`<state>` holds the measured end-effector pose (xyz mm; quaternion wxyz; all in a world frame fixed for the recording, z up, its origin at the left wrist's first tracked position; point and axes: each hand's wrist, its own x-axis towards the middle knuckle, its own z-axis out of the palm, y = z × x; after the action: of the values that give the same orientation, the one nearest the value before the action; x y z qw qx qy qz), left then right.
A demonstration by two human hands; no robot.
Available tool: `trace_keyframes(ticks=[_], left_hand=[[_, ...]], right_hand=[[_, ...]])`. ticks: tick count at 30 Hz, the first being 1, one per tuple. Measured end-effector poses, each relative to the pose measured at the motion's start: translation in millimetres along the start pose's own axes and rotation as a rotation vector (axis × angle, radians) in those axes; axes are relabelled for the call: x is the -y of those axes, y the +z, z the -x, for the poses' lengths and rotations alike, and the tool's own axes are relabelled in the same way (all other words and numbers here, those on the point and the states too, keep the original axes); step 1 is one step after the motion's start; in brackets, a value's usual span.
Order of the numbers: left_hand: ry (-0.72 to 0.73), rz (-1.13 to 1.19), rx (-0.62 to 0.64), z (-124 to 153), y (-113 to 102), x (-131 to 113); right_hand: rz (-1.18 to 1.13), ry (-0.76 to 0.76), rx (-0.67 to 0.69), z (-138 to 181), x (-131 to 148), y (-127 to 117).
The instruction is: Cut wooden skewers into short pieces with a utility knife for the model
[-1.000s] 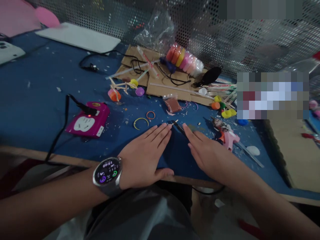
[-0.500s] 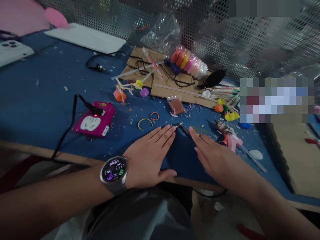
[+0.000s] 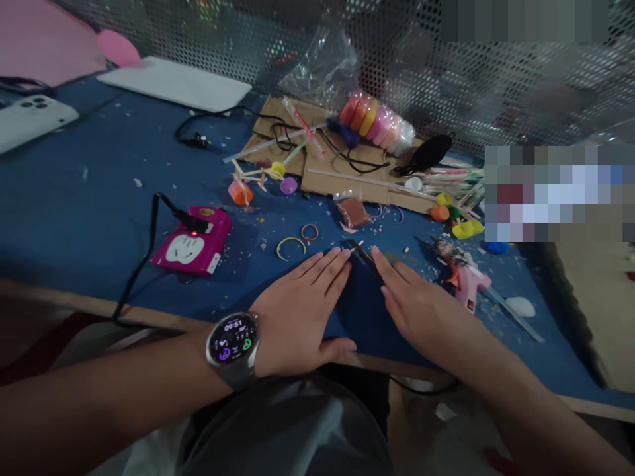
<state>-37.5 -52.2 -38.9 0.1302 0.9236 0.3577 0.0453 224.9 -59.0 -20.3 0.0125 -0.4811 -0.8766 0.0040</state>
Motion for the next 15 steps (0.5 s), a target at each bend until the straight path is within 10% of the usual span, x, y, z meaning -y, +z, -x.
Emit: trace_keyframes(ticks=[15], left_hand=[[-0.003, -0.032, 0.000, 0.0, -0.9, -0.3]], right_hand=[[0.071, 0.027, 0.071, -0.7, 9.6, -2.5]])
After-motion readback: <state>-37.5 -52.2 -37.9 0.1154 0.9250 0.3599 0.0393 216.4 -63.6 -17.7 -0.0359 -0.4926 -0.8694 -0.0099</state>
